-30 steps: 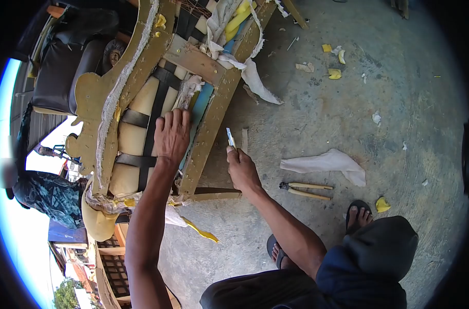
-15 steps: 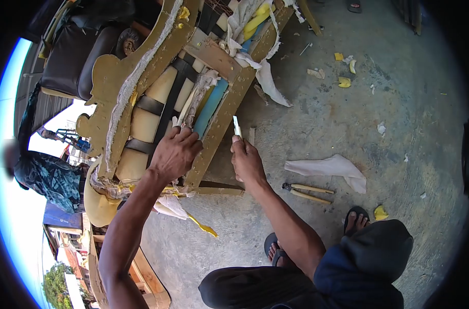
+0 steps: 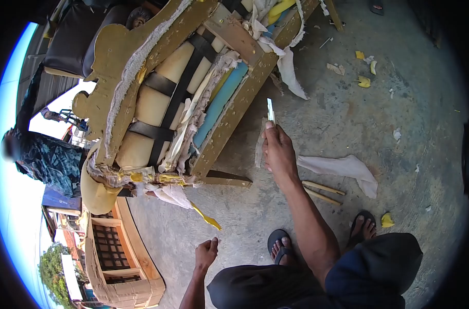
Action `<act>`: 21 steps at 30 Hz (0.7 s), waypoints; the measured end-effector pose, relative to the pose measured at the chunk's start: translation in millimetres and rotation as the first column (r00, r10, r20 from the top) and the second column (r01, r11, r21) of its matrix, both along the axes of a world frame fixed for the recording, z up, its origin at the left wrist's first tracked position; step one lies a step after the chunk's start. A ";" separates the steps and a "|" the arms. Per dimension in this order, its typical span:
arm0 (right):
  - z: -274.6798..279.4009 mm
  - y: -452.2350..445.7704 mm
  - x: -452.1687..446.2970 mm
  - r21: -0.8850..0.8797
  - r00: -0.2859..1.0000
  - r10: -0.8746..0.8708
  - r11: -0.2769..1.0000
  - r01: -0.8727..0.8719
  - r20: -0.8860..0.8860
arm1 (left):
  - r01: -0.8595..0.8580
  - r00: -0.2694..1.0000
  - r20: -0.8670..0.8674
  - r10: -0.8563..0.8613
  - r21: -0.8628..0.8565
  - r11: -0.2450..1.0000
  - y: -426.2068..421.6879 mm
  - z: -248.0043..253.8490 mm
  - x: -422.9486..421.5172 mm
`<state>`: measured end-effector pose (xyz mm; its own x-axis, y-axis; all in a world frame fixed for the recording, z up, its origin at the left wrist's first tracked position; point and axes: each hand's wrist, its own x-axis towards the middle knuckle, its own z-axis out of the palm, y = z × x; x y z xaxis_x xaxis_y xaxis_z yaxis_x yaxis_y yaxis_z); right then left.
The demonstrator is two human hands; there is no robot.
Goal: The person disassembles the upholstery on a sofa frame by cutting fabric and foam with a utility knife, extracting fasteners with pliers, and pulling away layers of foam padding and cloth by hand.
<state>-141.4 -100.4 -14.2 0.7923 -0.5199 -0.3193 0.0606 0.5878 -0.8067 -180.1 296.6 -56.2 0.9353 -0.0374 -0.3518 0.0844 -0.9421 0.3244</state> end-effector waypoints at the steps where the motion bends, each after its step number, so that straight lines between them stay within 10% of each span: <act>1: 4.2 7.6 4.3 -0.008 1.000 0.016 1.000 -0.016 0.004 | 0.103 0.995 -0.008 -0.102 0.052 0.993 -1.8 8.7 -6.0; 3: 12.2 31.4 2.5 0.035 0.986 0.164 0.986 -0.165 0.023 | 0.528 0.494 0.515 -0.700 0.462 0.713 -27.9 23.4 8.6; 5: 15.9 51.5 7.7 -0.022 0.982 0.176 0.984 -0.174 0.070 | 0.454 0.586 0.650 -0.484 0.231 0.861 -86.0 57.4 41.9; 7: 19.5 59.5 9.2 -0.061 0.977 0.176 0.984 -0.170 0.120 | 0.161 0.952 0.307 0.001 -0.503 0.849 -129.6 77.9 82.2; 9: 20.8 57.9 5.3 -0.041 0.980 0.165 0.986 -0.161 0.112 | -0.102 0.995 -0.096 0.038 -0.867 0.488 -183.5 103.6 113.4; 14: 14.7 33.6 -12.0 -0.004 0.993 0.114 0.993 -0.114 0.014 | -0.254 0.967 -0.254 -0.007 -0.967 0.015 -262.9 113.1 175.0; 18: -3.1 15.7 -17.9 -0.023 0.999 0.038 0.999 -0.038 0.003 | -0.175 0.972 -0.193 0.138 -0.976 -0.129 -267.6 111.8 180.0; 19: -4.8 10.9 -20.1 -0.015 0.999 0.039 0.999 -0.039 -0.002 | -0.180 0.970 -0.197 0.140 -0.976 -0.122 -269.4 110.1 175.1; 21: -6.5 4.3 -21.9 -0.001 1.000 0.006 1.000 -0.006 -0.011 | 0.114 0.917 0.249 0.310 -0.912 0.395 -268.5 106.9 167.4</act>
